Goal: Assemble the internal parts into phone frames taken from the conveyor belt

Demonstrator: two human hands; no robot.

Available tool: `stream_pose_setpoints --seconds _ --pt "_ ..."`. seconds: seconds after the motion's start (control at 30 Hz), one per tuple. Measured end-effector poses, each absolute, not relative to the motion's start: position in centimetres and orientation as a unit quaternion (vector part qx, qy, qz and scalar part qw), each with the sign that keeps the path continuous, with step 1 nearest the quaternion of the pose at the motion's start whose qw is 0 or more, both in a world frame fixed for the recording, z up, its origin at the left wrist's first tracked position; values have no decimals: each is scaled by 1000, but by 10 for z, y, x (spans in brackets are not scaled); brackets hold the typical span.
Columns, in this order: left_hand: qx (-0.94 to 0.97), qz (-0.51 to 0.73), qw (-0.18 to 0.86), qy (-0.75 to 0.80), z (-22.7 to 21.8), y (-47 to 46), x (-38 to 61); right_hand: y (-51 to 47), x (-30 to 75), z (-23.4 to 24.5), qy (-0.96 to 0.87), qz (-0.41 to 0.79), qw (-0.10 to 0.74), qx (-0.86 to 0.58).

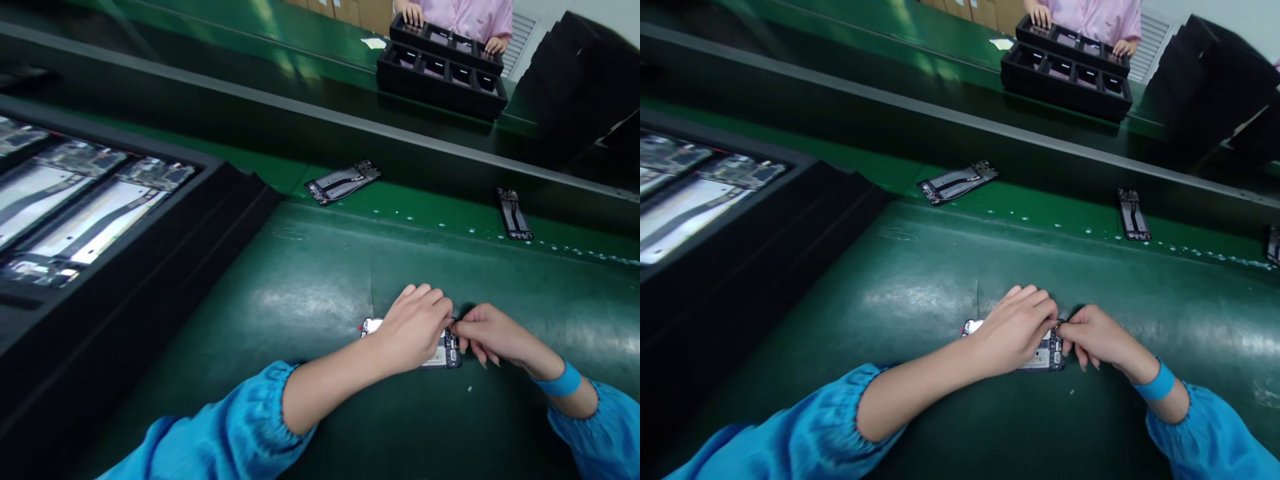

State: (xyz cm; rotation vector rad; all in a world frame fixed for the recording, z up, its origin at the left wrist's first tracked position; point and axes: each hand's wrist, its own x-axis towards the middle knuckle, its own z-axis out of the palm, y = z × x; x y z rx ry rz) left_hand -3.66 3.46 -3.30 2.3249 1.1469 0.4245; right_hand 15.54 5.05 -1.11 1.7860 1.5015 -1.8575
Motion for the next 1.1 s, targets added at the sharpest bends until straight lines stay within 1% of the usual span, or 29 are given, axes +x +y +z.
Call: stream_pose_setpoints --seconds 0.07,0.13,0.2,0.33,0.4,0.47,0.53,0.63,0.77,0.83,0.9,0.97,1.1 --pt "859 156 238 426 -34 34 -34 47 153 -13 527 -586 85 609" --pt "858 157 218 438 -35 33 -32 44 153 -16 588 -532 58 606" --pt "852 166 201 453 -34 33 -33 41 157 -15 643 -499 1 580" --pt "853 205 195 439 -27 26 -49 36 171 1 656 -508 -119 546" --pt "865 213 196 409 -24 19 -61 29 175 9 674 -467 -168 547" --pt "881 204 188 382 -23 12 -71 19 175 12 705 -422 -198 535" --pt "896 188 174 363 -25 7 -76 7 170 9 741 -394 -210 502" --pt "911 166 159 342 -30 5 -77 -5 165 0 798 -351 -195 448" --pt "914 146 163 341 -35 7 -76 -2 171 -11 837 -253 -168 454" --pt "915 140 167 340 -36 8 -76 5 176 -17 823 -268 -188 464" --pt "916 135 169 338 -35 9 -77 12 177 -22 799 -302 -235 463" --pt "916 133 171 338 -35 9 -77 17 175 -27 792 -303 -268 458" --pt "913 148 173 338 -35 8 -77 20 168 -32 819 -270 -246 443"
